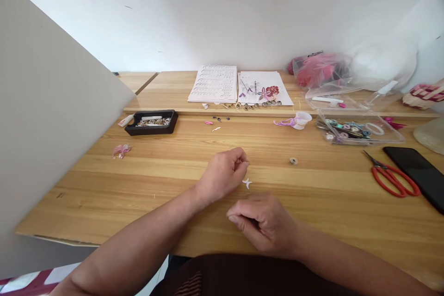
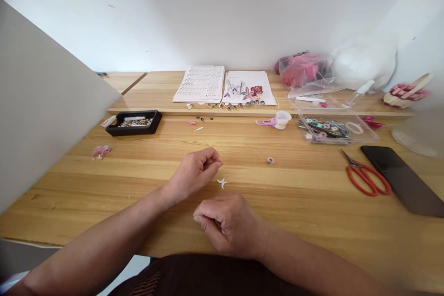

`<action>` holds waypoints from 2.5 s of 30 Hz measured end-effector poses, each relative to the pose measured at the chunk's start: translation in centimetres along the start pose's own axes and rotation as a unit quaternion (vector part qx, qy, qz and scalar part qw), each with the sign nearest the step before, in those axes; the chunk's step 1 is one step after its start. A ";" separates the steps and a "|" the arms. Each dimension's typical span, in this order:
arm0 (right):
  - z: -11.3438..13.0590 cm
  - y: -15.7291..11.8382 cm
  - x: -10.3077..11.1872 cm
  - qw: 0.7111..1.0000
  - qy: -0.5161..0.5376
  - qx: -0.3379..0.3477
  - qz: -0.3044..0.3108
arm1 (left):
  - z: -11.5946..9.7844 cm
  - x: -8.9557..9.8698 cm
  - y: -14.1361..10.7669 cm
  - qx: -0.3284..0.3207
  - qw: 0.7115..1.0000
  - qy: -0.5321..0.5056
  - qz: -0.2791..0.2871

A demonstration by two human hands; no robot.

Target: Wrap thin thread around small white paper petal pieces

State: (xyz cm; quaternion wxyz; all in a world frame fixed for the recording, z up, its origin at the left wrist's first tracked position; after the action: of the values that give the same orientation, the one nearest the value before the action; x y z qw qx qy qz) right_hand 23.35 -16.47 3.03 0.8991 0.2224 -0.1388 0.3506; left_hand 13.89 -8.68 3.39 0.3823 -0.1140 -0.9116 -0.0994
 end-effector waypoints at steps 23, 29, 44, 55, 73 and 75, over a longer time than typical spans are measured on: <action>-2.1 -0.4 8.9 0.941 0.017 -0.059 -0.331 | -2.5 2.8 -1.5 -0.173 0.968 -0.003 -0.184; -2.6 0.3 8.4 0.949 0.062 -0.057 -0.303 | -2.8 2.7 -1.5 -0.175 0.968 -0.002 -0.181; -3.0 -0.1 9.1 0.934 0.013 -0.100 -0.344 | -2.1 2.8 -1.3 -0.111 0.981 0.034 -0.154; -4.4 0.1 9.2 0.930 0.076 -0.142 -0.331 | -1.0 4.7 -0.6 -0.017 0.964 0.251 -0.086; -3.9 0.8 6.3 0.962 0.046 -0.182 -0.198 | 4.1 3.8 -6.1 0.107 0.980 0.096 0.141; -4.1 0.8 5.9 0.963 0.030 -0.191 -0.187 | 3.9 4.3 -6.0 0.095 0.978 0.141 0.119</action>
State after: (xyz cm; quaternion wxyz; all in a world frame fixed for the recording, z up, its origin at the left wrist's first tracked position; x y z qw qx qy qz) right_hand 27.37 -10.53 2.14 0.9782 0.0578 -0.1318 0.1499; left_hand 6.62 -12.82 3.19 0.5255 -0.1696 -0.8335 0.0192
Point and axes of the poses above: each hand's wrist, its own y-axis towards the middle knuckle, its own x-axis out of the back of the hand, z = x × y, the point moved 7 cm from there along y, towards the middle knuckle, and after that the axes turned 12 degrees about y, right-handed, at the moved point
